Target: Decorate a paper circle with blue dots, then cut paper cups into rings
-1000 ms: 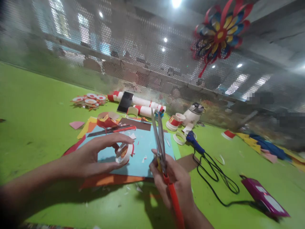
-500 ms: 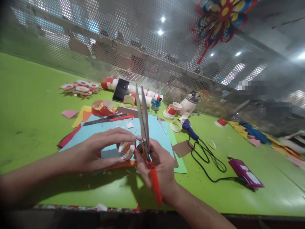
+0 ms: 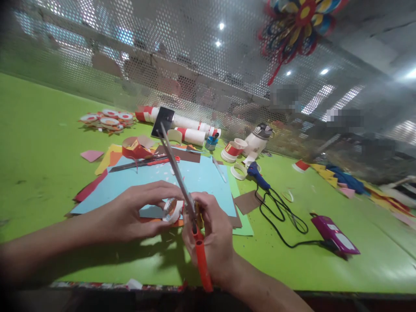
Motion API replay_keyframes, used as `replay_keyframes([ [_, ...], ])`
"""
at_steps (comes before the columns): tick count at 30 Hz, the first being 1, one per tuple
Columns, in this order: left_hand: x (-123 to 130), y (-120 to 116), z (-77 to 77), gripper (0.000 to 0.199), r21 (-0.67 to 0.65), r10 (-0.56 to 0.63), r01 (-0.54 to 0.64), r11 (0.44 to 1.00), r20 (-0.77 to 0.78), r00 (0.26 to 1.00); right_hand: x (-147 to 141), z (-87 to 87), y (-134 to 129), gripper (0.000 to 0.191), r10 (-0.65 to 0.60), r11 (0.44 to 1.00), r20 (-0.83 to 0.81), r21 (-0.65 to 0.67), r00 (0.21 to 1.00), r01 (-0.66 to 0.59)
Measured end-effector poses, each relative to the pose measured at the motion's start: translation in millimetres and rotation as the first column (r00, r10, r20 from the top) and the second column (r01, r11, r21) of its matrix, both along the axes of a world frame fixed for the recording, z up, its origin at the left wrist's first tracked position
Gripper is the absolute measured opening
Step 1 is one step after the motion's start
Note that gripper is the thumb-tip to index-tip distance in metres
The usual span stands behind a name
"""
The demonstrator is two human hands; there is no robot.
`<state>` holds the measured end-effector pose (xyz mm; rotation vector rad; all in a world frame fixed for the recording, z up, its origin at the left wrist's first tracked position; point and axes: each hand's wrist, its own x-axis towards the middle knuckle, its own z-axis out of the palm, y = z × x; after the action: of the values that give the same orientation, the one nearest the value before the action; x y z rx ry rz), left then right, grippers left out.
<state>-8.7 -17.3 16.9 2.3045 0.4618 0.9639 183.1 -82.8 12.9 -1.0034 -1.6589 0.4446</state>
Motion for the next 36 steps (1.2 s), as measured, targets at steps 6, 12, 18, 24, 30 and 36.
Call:
replay_keyframes([
  [6,7.2,-4.1,2.8,0.031,-0.331,0.008,0.011,0.943,0.055,0.998,-1.5,-4.8,0.5,0.035,-0.034,0.994,-0.062,0.104,0.997,0.040],
  [12,1.4,1.7,3.7,0.030,-0.454,0.016,0.050,0.889,0.140,0.990,-0.8,-5.7,-1.9,0.032,-0.025,0.994,-0.060,0.102,0.998,0.031],
  [18,-6.7,4.2,8.1,0.037,-0.470,0.030,0.050,0.881,0.163,0.986,17.3,3.3,4.0,0.029,-0.151,0.988,-0.030,0.032,0.988,0.152],
  [24,-24.9,14.1,16.9,0.042,-0.555,-0.038,0.124,0.822,0.164,0.986,45.2,9.1,14.1,0.039,-0.118,0.990,0.095,-0.069,0.988,0.125],
  [30,-36.0,21.1,17.5,0.041,-0.598,0.045,0.131,0.791,0.270,0.962,40.9,22.5,2.1,0.025,0.091,0.967,0.109,-0.248,0.990,-0.062],
  [36,-33.6,24.1,13.5,0.040,-0.608,0.088,0.241,0.757,0.459,0.884,50.5,20.6,-3.6,0.056,0.101,0.957,0.212,-0.288,0.972,-0.036],
])
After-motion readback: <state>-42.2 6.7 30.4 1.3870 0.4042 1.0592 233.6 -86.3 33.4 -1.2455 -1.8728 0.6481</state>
